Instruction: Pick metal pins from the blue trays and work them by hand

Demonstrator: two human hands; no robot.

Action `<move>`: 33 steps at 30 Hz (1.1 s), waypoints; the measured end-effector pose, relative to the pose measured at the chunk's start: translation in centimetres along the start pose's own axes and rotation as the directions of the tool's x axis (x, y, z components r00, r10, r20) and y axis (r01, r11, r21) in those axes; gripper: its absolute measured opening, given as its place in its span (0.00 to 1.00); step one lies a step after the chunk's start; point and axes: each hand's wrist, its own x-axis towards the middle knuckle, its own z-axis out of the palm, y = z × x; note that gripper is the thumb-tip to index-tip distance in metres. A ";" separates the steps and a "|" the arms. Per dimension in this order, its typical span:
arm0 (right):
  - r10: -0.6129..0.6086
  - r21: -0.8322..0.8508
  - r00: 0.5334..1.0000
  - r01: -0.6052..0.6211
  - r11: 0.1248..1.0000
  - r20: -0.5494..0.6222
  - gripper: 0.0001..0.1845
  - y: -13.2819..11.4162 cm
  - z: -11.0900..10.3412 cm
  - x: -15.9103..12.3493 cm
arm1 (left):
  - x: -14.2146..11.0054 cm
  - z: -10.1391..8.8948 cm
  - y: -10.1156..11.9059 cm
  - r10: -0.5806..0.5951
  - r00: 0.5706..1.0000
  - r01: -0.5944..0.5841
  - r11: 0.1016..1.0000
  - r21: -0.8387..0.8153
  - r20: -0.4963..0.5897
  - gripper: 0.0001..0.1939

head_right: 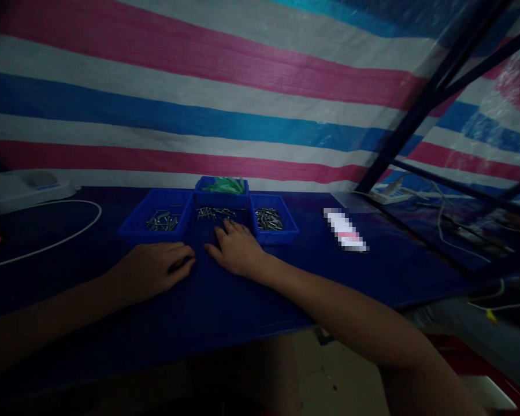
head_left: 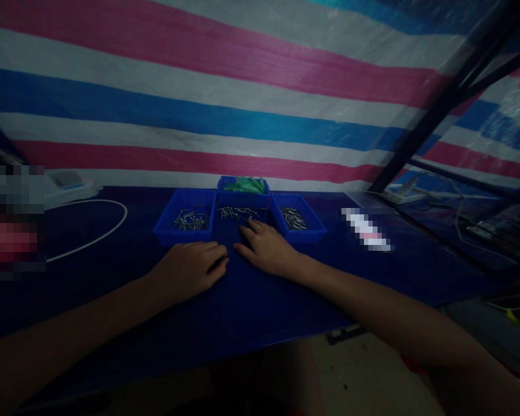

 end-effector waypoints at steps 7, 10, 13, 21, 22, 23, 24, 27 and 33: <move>-0.111 -0.053 0.993 0.108 0.993 -0.043 0.23 -0.2 -0.7 -0.8 | -0.2 -0.1 -0.2 -0.011 1.000 0.011 1.000 -0.004 0.003 0.11; -0.212 -0.017 0.977 0.212 0.977 -0.016 0.19 -0.2 -1.5 -1.3 | -0.3 -0.2 -0.1 -0.018 1.000 0.018 1.000 -0.003 0.007 0.11; -0.337 0.065 0.940 0.334 0.940 0.046 0.16 -0.4 -2.5 -1.8 | -0.4 -0.2 0.1 -0.037 0.999 0.037 0.999 0.004 0.007 0.11; -0.513 0.209 0.852 0.486 0.849 0.104 0.13 -0.5 -3.4 -2.3 | -0.2 0.1 0.1 0.001 0.999 -0.002 0.999 0.044 0.037 0.09; -0.510 0.213 0.854 0.482 0.850 0.105 0.13 -0.4 -3.3 -2.2 | -0.2 0.1 0.0 0.018 0.999 -0.020 0.999 0.041 0.046 0.09; -0.508 0.216 0.854 0.479 0.851 0.108 0.13 -0.4 -3.2 -2.2 | -0.1 0.1 0.0 0.031 0.998 -0.033 0.999 0.037 0.049 0.09; -0.511 0.218 0.853 0.480 0.850 0.111 0.12 -0.3 -3.2 -2.1 | -0.1 0.1 -0.1 0.039 0.998 -0.041 0.999 0.032 0.049 0.09; -0.507 0.212 0.854 0.478 0.853 0.117 0.10 -0.1 -3.2 -2.0 | -0.1 0.1 -0.3 0.060 0.997 -0.060 0.998 0.013 0.040 0.09; -0.338 0.090 0.936 0.330 0.940 0.095 0.12 0.1 -3.1 -2.1 | -0.1 0.1 -0.5 0.098 0.994 -0.097 0.995 -0.022 0.045 0.08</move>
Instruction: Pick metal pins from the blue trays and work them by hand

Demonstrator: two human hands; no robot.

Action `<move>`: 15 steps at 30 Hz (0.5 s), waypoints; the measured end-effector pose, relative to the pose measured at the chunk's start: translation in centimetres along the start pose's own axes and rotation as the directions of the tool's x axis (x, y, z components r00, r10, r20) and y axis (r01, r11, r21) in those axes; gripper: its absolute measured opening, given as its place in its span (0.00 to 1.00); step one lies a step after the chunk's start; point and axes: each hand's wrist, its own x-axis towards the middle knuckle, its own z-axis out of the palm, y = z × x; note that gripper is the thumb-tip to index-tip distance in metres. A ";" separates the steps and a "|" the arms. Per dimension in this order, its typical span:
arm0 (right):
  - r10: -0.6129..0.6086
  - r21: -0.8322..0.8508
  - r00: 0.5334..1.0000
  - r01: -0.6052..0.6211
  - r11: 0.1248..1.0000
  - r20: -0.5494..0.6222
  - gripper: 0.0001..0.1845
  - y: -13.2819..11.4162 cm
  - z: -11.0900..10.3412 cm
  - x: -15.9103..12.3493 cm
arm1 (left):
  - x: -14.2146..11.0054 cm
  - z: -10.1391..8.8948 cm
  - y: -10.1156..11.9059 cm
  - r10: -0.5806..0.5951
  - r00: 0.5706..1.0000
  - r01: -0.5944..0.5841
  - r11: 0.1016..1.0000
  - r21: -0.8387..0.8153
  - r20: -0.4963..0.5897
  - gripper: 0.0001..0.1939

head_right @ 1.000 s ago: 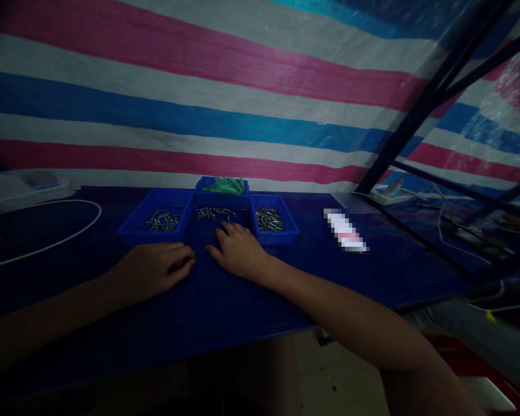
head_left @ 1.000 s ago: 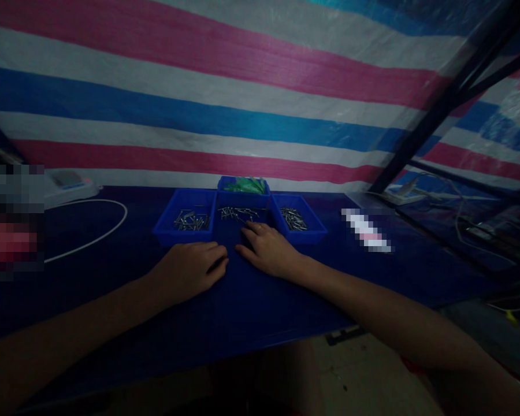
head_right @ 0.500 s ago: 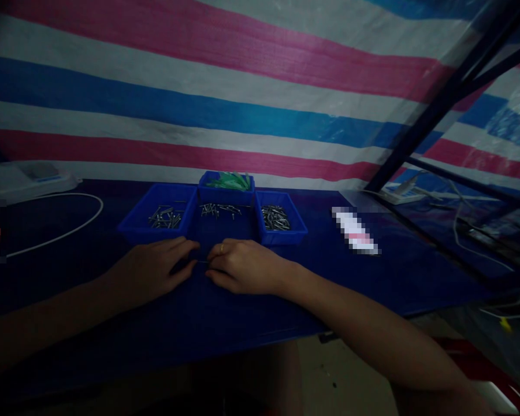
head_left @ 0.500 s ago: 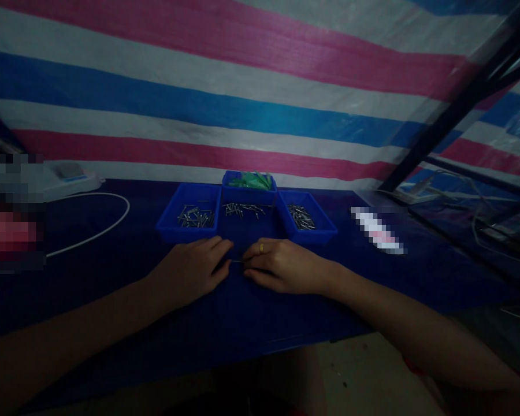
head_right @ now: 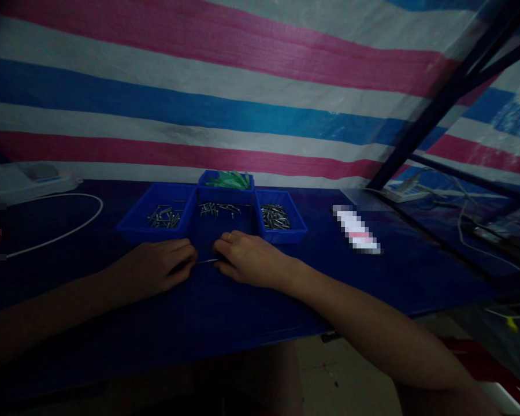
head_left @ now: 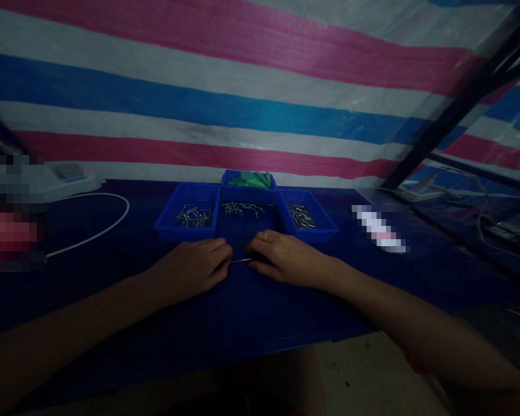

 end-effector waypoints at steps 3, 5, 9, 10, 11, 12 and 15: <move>0.000 -0.024 1.000 0.001 1.000 0.015 0.10 0.1 0.2 0.0 | 0.0 0.0 0.0 -0.003 1.000 0.003 1.000 0.003 0.001 0.08; -0.005 -0.034 1.000 0.006 0.999 0.021 0.10 0.2 0.3 0.0 | 0.0 0.0 0.1 -0.003 1.000 0.003 1.000 0.009 0.001 0.09; 0.008 -0.027 1.000 -0.008 1.000 0.003 0.09 0.1 0.0 0.0 | -0.2 -0.1 0.1 -0.015 1.000 0.015 0.999 0.029 -0.005 0.08; 0.014 -0.016 1.000 -0.014 1.000 -0.002 0.08 0.0 -0.2 0.0 | -0.2 -0.2 0.1 -0.025 1.000 0.025 0.999 0.035 -0.006 0.08; 0.020 -0.003 1.000 -0.020 1.000 -0.004 0.08 0.0 -0.3 0.0 | -0.2 -0.2 0.2 -0.036 0.999 0.036 0.999 0.040 -0.004 0.08; 0.024 0.010 1.000 -0.023 1.000 -0.003 0.08 0.0 -0.4 0.0 | -0.2 -0.2 0.2 -0.045 0.999 0.045 0.998 0.041 -0.003 0.08; 0.028 0.034 1.000 -0.028 0.999 0.005 0.07 0.0 -0.7 0.0 | -0.2 -0.3 0.2 -0.063 0.998 0.063 0.998 0.012 -0.003 0.06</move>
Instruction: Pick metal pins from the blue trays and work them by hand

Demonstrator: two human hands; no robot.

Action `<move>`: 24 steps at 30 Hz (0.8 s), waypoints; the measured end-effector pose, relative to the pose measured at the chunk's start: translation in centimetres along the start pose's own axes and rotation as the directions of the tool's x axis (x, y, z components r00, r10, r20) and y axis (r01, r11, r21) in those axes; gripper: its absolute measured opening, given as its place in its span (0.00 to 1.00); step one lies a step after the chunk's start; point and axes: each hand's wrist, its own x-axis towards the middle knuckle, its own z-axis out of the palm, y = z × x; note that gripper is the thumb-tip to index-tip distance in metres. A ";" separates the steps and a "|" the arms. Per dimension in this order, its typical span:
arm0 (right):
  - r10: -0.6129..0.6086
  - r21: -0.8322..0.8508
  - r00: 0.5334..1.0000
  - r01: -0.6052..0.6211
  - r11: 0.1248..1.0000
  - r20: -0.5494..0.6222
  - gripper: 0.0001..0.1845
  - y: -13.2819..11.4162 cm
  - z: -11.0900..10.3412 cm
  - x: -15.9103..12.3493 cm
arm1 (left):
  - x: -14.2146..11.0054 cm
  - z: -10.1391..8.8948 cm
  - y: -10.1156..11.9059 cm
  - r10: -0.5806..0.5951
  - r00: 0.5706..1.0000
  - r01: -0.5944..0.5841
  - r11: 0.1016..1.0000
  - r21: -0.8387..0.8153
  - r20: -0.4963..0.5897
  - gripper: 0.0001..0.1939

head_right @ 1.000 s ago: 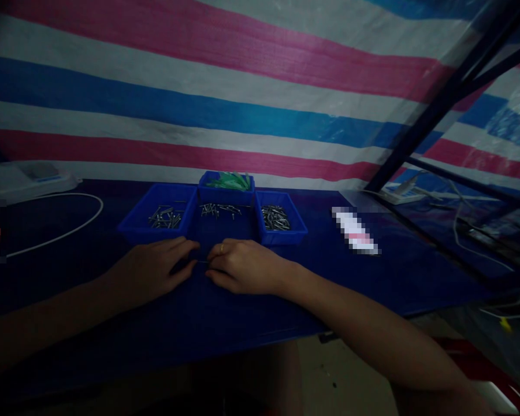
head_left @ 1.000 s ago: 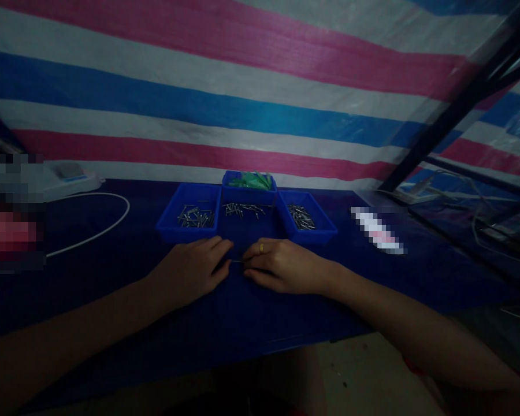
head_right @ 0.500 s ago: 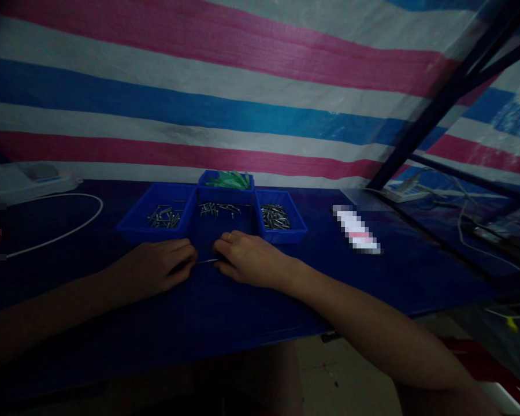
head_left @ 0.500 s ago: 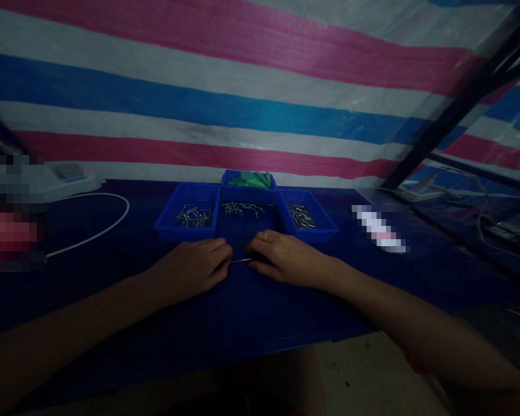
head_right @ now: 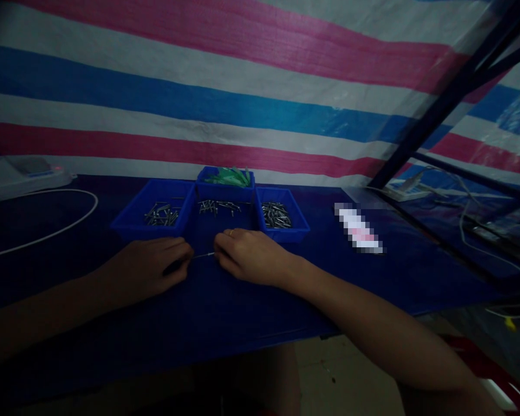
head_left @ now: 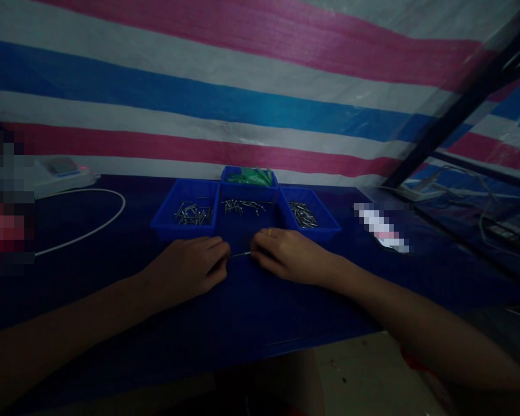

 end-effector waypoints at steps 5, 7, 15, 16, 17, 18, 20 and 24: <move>0.006 0.017 1.000 -0.006 1.000 0.010 0.07 -0.1 -0.1 -0.1 | 0.0 -0.1 0.0 0.004 1.000 -0.005 0.999 -0.034 -0.022 0.07; 0.009 0.022 1.000 -0.009 1.000 0.009 0.08 0.0 0.0 -0.1 | 0.0 -0.2 0.0 0.011 1.000 -0.012 0.999 -0.048 -0.028 0.08; 0.015 0.014 1.000 -0.015 1.000 -0.027 0.10 0.2 0.0 0.0 | 0.0 -0.1 -0.2 -0.013 1.000 0.010 0.992 -0.123 -0.025 0.08; 0.018 0.016 0.999 -0.017 1.000 -0.029 0.10 0.2 -0.1 0.0 | 0.0 -0.1 -0.2 -0.012 1.000 0.008 0.991 -0.130 -0.029 0.07; 0.019 0.018 0.999 -0.019 1.000 -0.029 0.10 0.1 -0.1 0.0 | 0.0 -0.1 -0.2 -0.011 0.999 0.007 0.991 -0.135 -0.033 0.07; 0.020 0.019 0.999 -0.020 1.000 -0.029 0.10 0.1 -0.2 0.0 | 0.0 -0.2 -0.1 -0.014 0.999 0.009 0.990 -0.138 -0.037 0.07; 0.020 0.019 0.999 -0.019 1.000 -0.026 0.10 0.0 -0.3 0.0 | 0.0 -0.3 0.0 -0.021 0.999 0.015 0.990 -0.142 -0.041 0.07; 0.018 0.010 1.000 -0.017 1.000 -0.022 0.10 -0.1 -0.2 -0.1 | 0.0 -0.6 0.2 -0.023 0.999 0.015 0.984 -0.180 -0.043 0.06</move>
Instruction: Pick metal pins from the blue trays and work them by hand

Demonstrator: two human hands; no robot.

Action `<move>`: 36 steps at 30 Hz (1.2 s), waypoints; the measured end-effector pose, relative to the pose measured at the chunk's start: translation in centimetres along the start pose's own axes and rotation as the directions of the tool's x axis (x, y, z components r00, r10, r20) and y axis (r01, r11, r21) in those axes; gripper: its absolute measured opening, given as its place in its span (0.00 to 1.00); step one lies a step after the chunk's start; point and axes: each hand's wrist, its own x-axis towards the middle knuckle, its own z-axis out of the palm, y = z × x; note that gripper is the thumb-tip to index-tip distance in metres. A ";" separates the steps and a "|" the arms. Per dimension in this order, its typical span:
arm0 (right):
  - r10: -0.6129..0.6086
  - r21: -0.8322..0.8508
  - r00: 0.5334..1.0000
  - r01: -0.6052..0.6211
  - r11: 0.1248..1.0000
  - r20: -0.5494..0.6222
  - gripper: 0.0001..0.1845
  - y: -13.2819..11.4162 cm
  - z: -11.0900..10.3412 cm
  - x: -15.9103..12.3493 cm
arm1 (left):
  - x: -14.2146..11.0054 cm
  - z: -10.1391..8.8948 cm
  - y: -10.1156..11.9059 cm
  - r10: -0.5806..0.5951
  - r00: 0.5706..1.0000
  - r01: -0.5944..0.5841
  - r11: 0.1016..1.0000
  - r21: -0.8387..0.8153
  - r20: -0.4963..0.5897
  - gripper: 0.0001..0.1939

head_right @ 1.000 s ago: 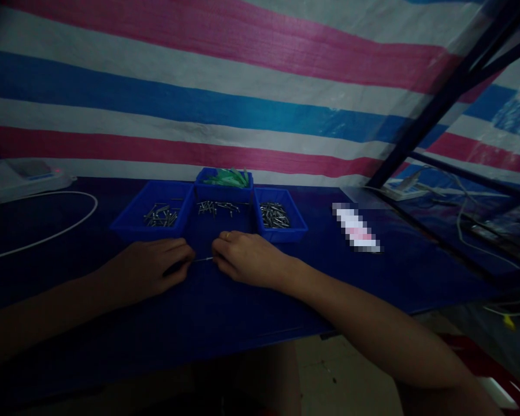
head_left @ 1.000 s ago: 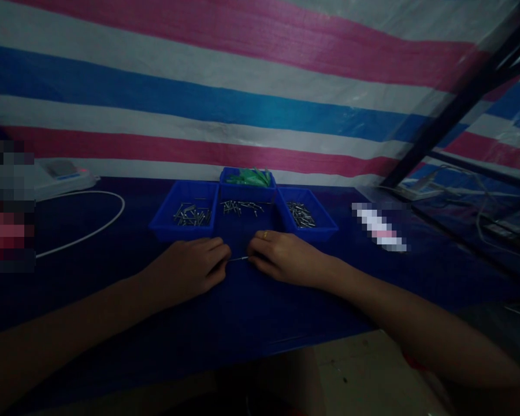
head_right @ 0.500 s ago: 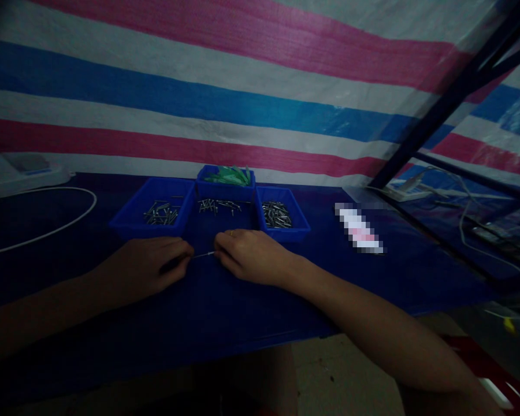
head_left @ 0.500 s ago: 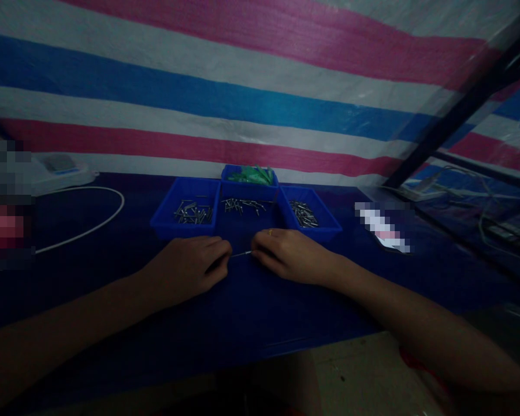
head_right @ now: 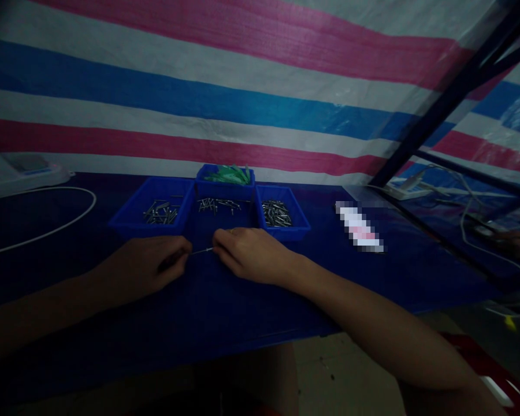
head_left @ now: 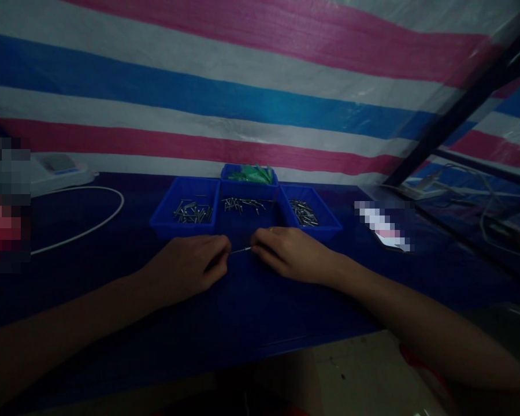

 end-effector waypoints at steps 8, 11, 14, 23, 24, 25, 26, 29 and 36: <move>-0.030 -0.021 1.000 0.030 0.999 -0.010 0.09 -0.1 -0.1 -0.1 | 0.0 -0.3 0.1 -0.116 0.993 0.119 0.977 -0.176 0.027 0.06; -0.037 -0.018 0.999 0.037 0.999 -0.007 0.10 -0.2 -0.1 -0.1 | 0.1 -0.4 0.1 -0.135 0.990 0.143 0.960 -0.241 0.048 0.07; -0.040 -0.018 0.999 0.040 0.999 0.002 0.11 -0.2 -0.1 -0.1 | 0.2 -0.5 0.1 -0.143 0.987 0.158 0.939 -0.304 0.069 0.09; -0.029 -0.042 1.000 0.029 0.999 -0.003 0.11 -0.2 -0.1 -0.1 | 0.4 -0.6 0.2 -0.154 0.985 0.172 0.876 -0.450 0.076 0.11; -0.028 -0.044 1.000 0.028 0.999 -0.004 0.11 -0.2 -0.1 -0.1 | 0.4 -0.6 0.2 -0.149 0.986 0.169 0.873 -0.458 0.081 0.11; -0.027 -0.047 1.000 0.026 0.999 -0.006 0.11 -0.2 -0.1 -0.1 | 0.3 -0.6 0.1 -0.142 0.986 0.165 0.871 -0.463 0.084 0.11; -0.026 -0.050 1.000 0.025 0.998 -0.010 0.11 -0.2 -0.1 -0.1 | 0.2 -0.6 0.1 -0.137 0.987 0.160 0.870 -0.466 0.084 0.11; -0.028 -0.061 0.999 0.026 0.998 -0.021 0.11 -0.3 -0.1 -0.2 | 0.0 -0.6 0.0 -0.129 0.988 0.151 0.870 -0.468 0.079 0.11; -0.023 -0.078 0.999 0.021 0.997 -0.028 0.10 -0.3 -0.1 -0.1 | 0.0 -0.7 0.3 -0.122 0.988 0.154 0.852 -0.501 0.096 0.12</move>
